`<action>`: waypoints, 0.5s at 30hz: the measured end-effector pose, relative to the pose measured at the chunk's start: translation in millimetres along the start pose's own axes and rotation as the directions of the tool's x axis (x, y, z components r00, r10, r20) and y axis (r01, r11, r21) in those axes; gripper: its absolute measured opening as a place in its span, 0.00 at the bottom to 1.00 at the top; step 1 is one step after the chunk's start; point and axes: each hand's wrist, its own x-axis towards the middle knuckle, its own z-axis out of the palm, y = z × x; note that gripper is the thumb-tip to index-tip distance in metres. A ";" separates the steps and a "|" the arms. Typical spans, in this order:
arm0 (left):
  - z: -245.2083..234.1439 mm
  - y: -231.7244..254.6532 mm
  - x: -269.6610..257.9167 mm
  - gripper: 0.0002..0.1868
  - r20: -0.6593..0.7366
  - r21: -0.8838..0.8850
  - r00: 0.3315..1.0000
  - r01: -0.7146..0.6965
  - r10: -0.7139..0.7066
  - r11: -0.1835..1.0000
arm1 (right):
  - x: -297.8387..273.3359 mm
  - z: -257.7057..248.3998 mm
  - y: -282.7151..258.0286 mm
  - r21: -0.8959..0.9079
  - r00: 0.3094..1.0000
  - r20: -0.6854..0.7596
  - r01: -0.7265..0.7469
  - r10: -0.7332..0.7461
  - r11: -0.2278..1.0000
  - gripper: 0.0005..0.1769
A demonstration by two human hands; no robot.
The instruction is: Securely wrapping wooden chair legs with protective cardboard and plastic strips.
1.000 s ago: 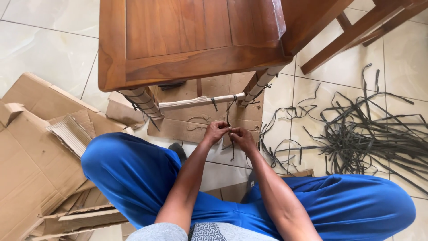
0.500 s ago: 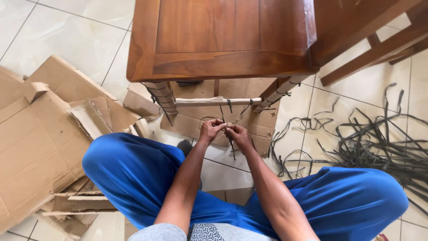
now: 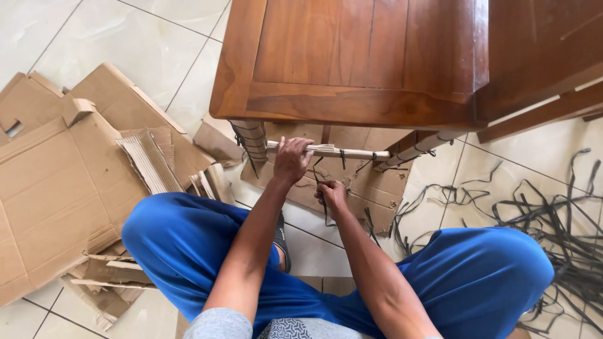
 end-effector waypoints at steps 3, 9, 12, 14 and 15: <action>-9.2 -8.2 9.4 0.18 0.205 -0.052 0.979 0.023 -0.011 0.998 | 15.0 10.4 2.2 0.091 0.992 -0.039 -0.114 0.118 0.989 0.21; -14.7 -10.8 24.0 0.10 0.318 -0.118 0.948 0.072 -0.031 0.990 | 28.8 24.8 15.8 0.089 0.954 -0.057 -0.289 0.295 0.953 0.06; -6.8 -21.1 32.3 0.11 0.351 -0.141 0.935 0.100 -0.045 0.985 | 12.1 36.4 -26.9 0.305 0.963 -0.031 -0.246 0.267 0.920 0.07; 4.3 -29.4 33.3 0.10 0.361 -0.117 0.929 0.131 -0.081 0.984 | 3.7 39.5 -55.5 0.474 0.976 -0.040 -0.170 0.214 0.864 0.12; 9.0 -31.9 33.7 0.10 0.361 -0.115 0.929 0.134 -0.084 0.984 | 5.5 40.9 -62.3 0.474 0.976 -0.037 -0.173 0.216 0.863 0.12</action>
